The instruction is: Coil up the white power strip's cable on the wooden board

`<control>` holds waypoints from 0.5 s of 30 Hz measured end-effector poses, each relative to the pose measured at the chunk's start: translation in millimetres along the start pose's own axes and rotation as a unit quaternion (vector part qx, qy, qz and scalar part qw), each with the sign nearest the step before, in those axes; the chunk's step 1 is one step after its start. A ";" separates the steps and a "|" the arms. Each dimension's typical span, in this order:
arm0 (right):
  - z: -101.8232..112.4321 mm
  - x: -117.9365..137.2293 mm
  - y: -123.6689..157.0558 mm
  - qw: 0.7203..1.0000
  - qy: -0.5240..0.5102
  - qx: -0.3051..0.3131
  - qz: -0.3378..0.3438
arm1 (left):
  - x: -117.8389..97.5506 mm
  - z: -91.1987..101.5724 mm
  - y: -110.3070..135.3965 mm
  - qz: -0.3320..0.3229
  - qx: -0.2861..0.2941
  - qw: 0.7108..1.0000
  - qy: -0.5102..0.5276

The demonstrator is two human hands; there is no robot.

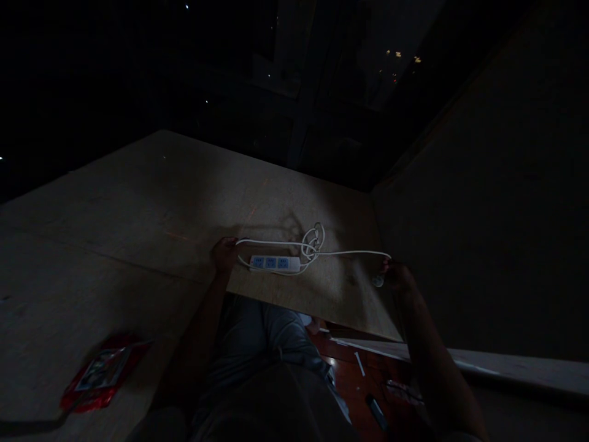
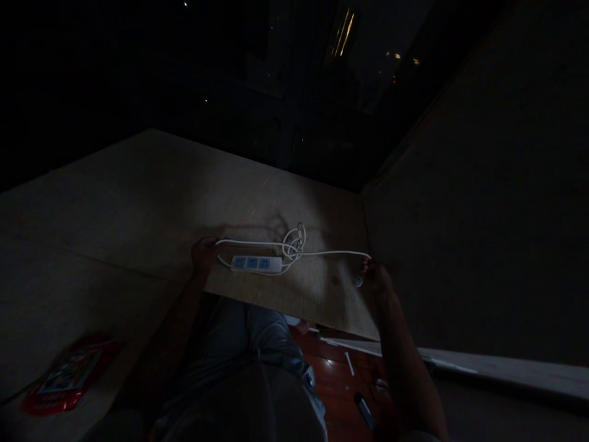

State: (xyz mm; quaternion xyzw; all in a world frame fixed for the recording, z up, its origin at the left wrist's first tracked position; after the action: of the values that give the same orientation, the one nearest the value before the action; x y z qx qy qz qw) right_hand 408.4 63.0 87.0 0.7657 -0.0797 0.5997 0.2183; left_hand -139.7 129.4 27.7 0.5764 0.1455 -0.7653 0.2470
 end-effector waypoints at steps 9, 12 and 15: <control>1.3 -14.1 21.9 0.998 0.053 -0.028 -0.021 | 19.2 -5.0 -1.7 0.013 0.070 0.997 -0.001; -3.3 -16.9 30.4 0.998 0.069 0.000 -0.007 | 16.0 -9.8 1.4 0.018 0.126 0.992 -0.014; -8.3 -16.8 36.8 0.995 0.095 0.017 0.010 | 8.3 -12.8 13.2 0.031 0.198 0.980 -0.002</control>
State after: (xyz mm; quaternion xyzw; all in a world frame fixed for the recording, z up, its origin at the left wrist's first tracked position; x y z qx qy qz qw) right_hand 382.5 31.4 81.2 0.7082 -0.0561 0.6731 0.2055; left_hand -123.9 123.2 16.8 0.6163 -0.0270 -0.7722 0.1523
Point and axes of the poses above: each hand's wrist, its own y-axis away from the middle knuckle, its own z-axis out of the back of the hand, x = y × z, the point moved 5 cm from there along -y, towards the middle knuckle, and after that the axes turned 3 degrees about z, right-handed, at the moved point
